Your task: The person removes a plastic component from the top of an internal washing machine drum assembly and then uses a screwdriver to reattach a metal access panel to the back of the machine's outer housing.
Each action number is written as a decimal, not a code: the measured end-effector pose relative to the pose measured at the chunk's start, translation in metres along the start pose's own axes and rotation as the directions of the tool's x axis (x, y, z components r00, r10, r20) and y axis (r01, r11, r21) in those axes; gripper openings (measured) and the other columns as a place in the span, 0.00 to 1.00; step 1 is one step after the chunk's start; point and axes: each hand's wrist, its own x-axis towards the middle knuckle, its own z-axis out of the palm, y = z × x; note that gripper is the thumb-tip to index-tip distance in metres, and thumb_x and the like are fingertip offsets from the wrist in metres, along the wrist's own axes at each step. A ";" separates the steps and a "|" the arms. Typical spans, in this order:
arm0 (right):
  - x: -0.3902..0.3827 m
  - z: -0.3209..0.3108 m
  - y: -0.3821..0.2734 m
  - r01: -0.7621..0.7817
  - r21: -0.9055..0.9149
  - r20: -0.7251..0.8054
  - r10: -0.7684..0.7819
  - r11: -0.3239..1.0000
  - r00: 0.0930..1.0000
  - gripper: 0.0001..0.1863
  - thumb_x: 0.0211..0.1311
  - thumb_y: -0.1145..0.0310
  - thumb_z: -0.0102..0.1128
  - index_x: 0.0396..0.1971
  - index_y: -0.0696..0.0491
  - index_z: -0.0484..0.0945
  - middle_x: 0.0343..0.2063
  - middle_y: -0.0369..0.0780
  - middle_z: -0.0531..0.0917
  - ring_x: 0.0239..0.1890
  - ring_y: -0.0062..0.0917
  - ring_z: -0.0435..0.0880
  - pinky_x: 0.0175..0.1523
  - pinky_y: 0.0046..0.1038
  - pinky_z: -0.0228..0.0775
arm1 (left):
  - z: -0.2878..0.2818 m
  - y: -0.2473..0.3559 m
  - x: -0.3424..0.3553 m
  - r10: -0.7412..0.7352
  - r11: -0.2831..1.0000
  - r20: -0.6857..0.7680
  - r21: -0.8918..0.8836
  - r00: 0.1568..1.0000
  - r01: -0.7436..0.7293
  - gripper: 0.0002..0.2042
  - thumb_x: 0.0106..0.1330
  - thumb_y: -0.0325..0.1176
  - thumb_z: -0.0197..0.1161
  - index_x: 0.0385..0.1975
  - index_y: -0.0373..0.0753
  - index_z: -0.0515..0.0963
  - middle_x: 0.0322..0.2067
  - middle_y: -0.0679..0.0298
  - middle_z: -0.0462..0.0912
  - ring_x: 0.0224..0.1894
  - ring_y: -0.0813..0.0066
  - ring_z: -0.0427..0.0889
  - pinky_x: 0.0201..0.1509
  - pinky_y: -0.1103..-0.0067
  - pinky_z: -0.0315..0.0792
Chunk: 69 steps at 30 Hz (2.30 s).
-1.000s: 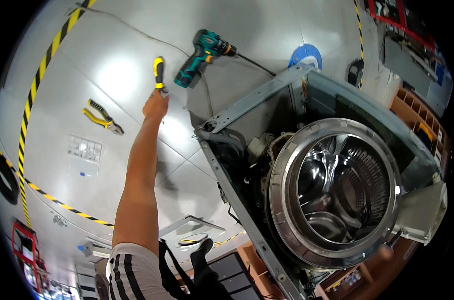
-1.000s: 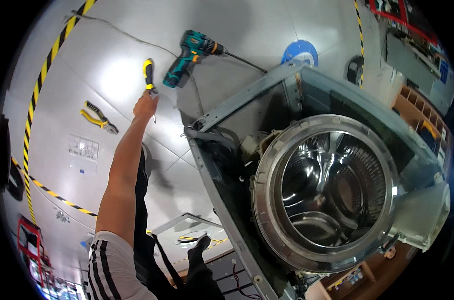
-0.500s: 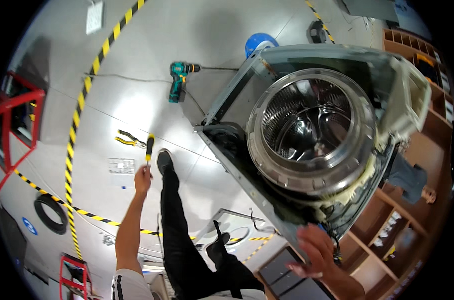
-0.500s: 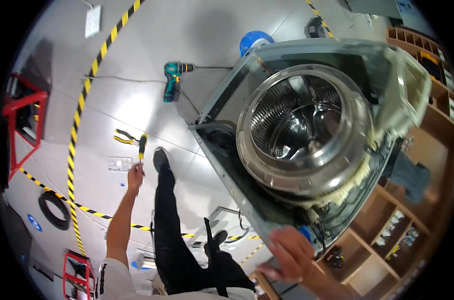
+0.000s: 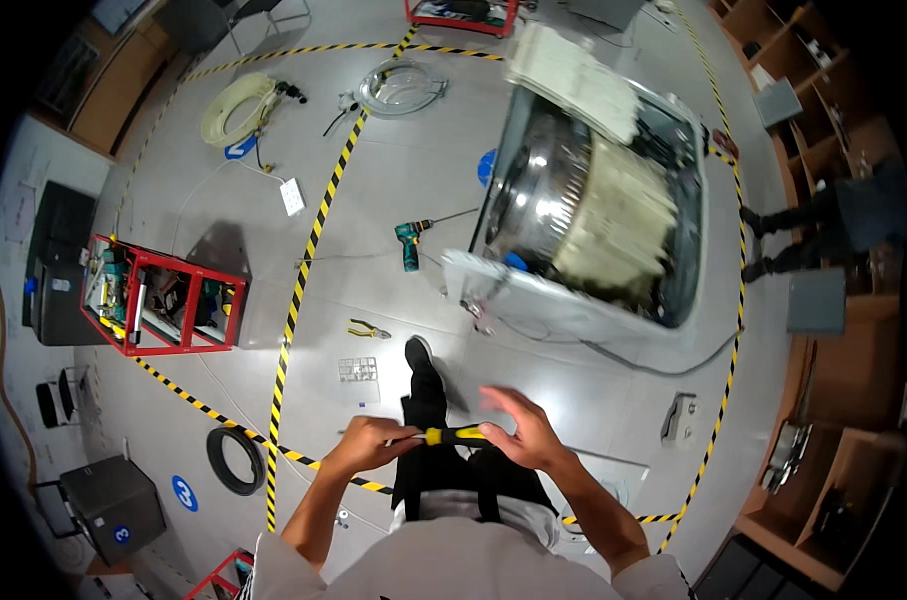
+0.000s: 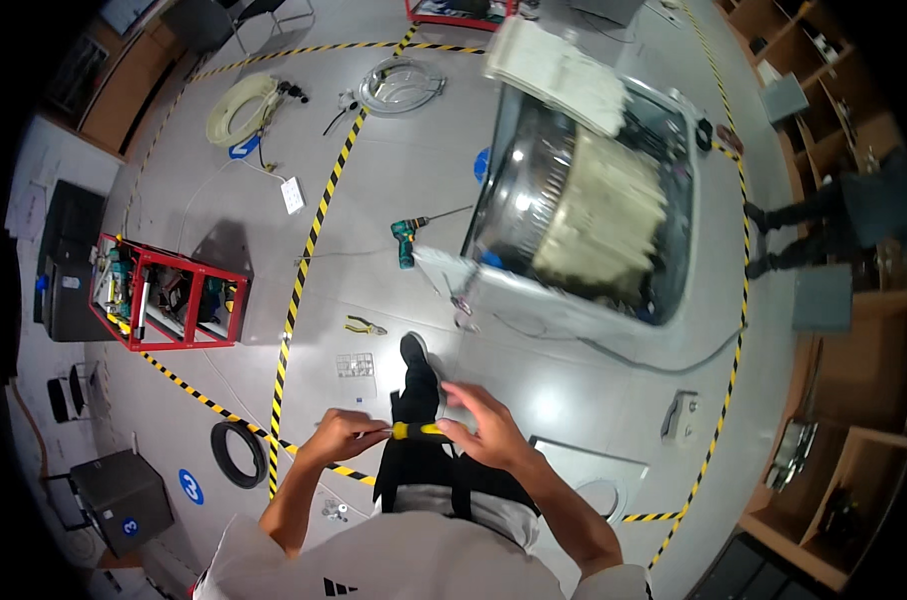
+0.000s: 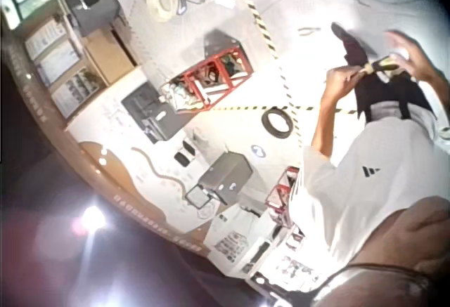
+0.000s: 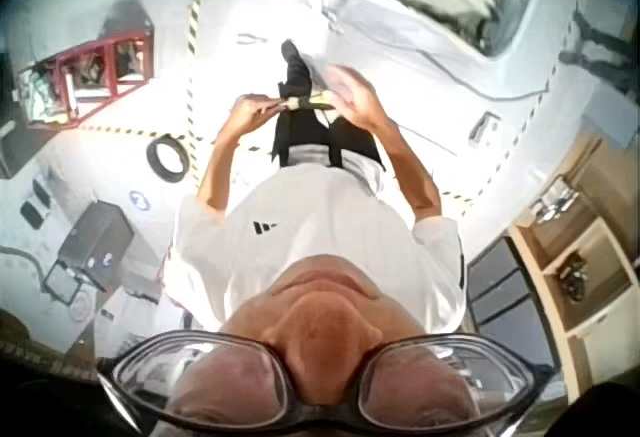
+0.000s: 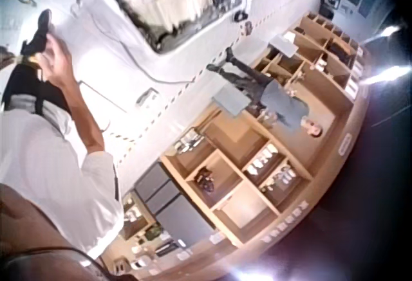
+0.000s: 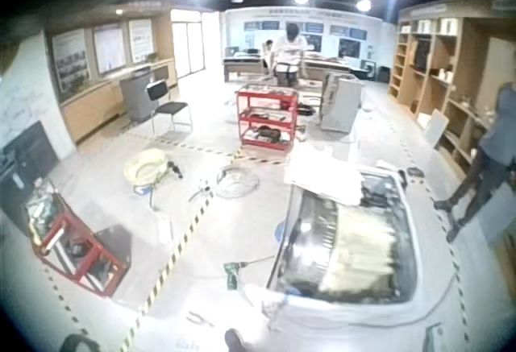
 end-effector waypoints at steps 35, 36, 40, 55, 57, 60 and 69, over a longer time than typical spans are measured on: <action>-0.230 -0.539 0.168 -0.581 0.444 -0.276 0.721 0.682 0.635 0.20 0.59 0.65 0.57 0.49 0.59 0.71 0.22 0.36 0.78 0.15 0.13 0.71 0.20 0.16 0.61 | 0.446 0.332 0.484 -0.424 0.063 0.480 -0.830 0.768 0.554 0.15 0.66 0.41 0.52 0.42 0.34 0.70 0.33 0.58 0.81 0.31 0.75 0.79 0.39 0.79 0.75; -0.225 -0.552 0.175 -0.567 0.390 -0.257 0.677 0.725 0.689 0.20 0.58 0.66 0.58 0.49 0.59 0.72 0.24 0.36 0.79 0.16 0.13 0.71 0.21 0.16 0.63 | 0.446 0.334 0.491 -0.437 0.048 0.470 -0.839 0.767 0.542 0.16 0.66 0.41 0.51 0.43 0.34 0.70 0.33 0.58 0.81 0.31 0.75 0.79 0.39 0.79 0.75; -0.212 -0.605 0.199 -0.539 0.305 -0.194 0.605 0.785 0.772 0.19 0.59 0.65 0.57 0.48 0.58 0.72 0.24 0.35 0.78 0.16 0.11 0.68 0.20 0.14 0.60 | 0.464 0.345 0.515 -0.476 0.012 0.409 -0.882 0.778 0.471 0.18 0.68 0.40 0.48 0.49 0.30 0.67 0.35 0.57 0.80 0.32 0.75 0.78 0.41 0.78 0.73; -0.121 -0.806 0.365 -0.883 0.378 0.605 0.648 0.279 0.464 0.21 0.62 0.60 0.53 0.50 0.57 0.70 0.21 0.34 0.74 0.11 0.09 0.61 0.16 0.13 0.47 | 0.606 0.377 0.628 -0.849 -0.344 0.330 -0.938 0.412 0.044 0.15 0.69 0.37 0.44 0.50 0.35 0.63 0.44 0.52 0.76 0.41 0.64 0.77 0.50 0.70 0.70; -0.109 -0.812 0.391 -0.876 0.328 0.596 0.642 0.354 0.483 0.21 0.63 0.62 0.51 0.52 0.58 0.68 0.20 0.34 0.74 0.12 0.09 0.61 0.16 0.13 0.48 | 0.618 0.364 0.647 -0.859 -0.324 0.335 -0.941 0.386 0.095 0.14 0.69 0.37 0.45 0.47 0.35 0.65 0.43 0.53 0.77 0.41 0.64 0.77 0.49 0.70 0.71; -0.101 -0.800 0.444 -0.831 0.271 0.564 0.620 0.485 0.546 0.22 0.60 0.61 0.54 0.51 0.57 0.69 0.21 0.34 0.75 0.15 0.10 0.66 0.20 0.14 0.55 | 0.641 0.323 0.662 -0.870 -0.307 0.320 -0.947 0.375 0.094 0.15 0.68 0.37 0.47 0.49 0.33 0.64 0.41 0.54 0.75 0.43 0.62 0.76 0.49 0.69 0.70; -0.040 -0.656 0.661 -0.592 0.057 0.500 0.490 0.804 0.714 0.22 0.58 0.56 0.56 0.45 0.58 0.73 0.25 0.41 0.79 0.28 0.25 0.77 0.37 0.24 0.67 | 0.731 0.102 0.644 -0.959 -0.135 0.145 -0.989 0.242 0.056 0.15 0.67 0.36 0.51 0.48 0.34 0.66 0.35 0.56 0.76 0.36 0.67 0.78 0.43 0.75 0.73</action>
